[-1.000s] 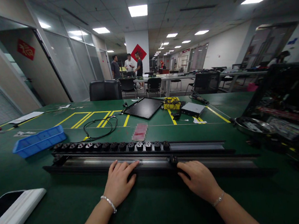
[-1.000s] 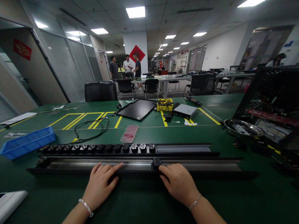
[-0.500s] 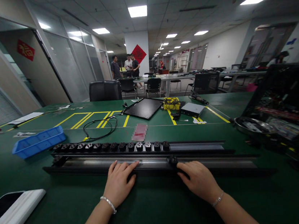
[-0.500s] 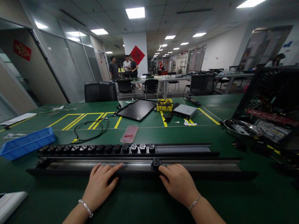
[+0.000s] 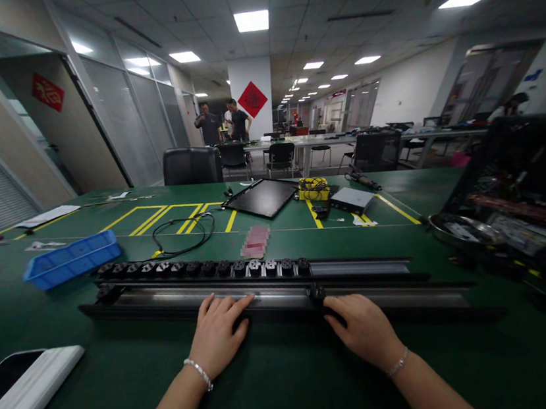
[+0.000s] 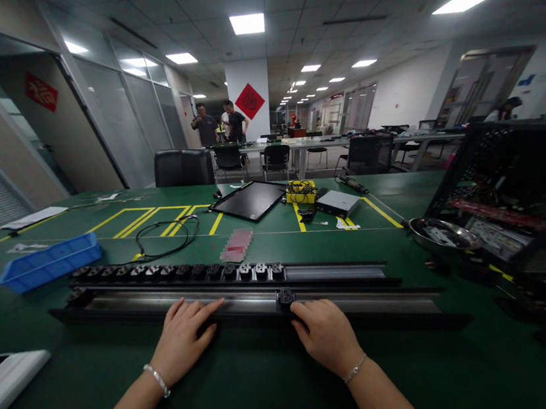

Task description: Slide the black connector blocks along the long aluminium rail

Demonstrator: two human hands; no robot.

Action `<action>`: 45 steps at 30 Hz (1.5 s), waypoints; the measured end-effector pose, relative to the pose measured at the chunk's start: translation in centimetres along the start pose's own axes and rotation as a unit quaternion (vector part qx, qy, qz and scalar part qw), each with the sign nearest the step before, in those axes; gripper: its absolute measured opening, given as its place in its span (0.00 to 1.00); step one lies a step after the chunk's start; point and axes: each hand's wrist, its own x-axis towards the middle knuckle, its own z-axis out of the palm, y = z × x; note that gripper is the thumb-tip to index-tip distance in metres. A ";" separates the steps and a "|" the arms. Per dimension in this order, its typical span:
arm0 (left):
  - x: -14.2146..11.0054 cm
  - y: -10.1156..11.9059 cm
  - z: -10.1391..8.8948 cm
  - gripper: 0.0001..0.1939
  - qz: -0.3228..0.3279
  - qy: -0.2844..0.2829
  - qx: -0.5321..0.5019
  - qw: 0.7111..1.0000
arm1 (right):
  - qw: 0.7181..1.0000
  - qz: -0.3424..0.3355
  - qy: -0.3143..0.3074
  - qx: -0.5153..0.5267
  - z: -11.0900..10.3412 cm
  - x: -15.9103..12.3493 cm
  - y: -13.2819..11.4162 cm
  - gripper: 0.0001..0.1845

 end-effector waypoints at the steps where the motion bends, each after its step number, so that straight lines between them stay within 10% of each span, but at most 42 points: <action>1: 0.0 0.0 0.0 0.23 0.000 -0.002 0.001 1.000 | 1.000 0.001 -0.002 0.002 0.0 0.0 0.0 0.10; 45: 0.0 0.0 -0.1 0.22 0.000 -0.004 0.001 1.000 | 1.000 0.012 -0.012 0.012 -0.4 0.2 0.0 0.07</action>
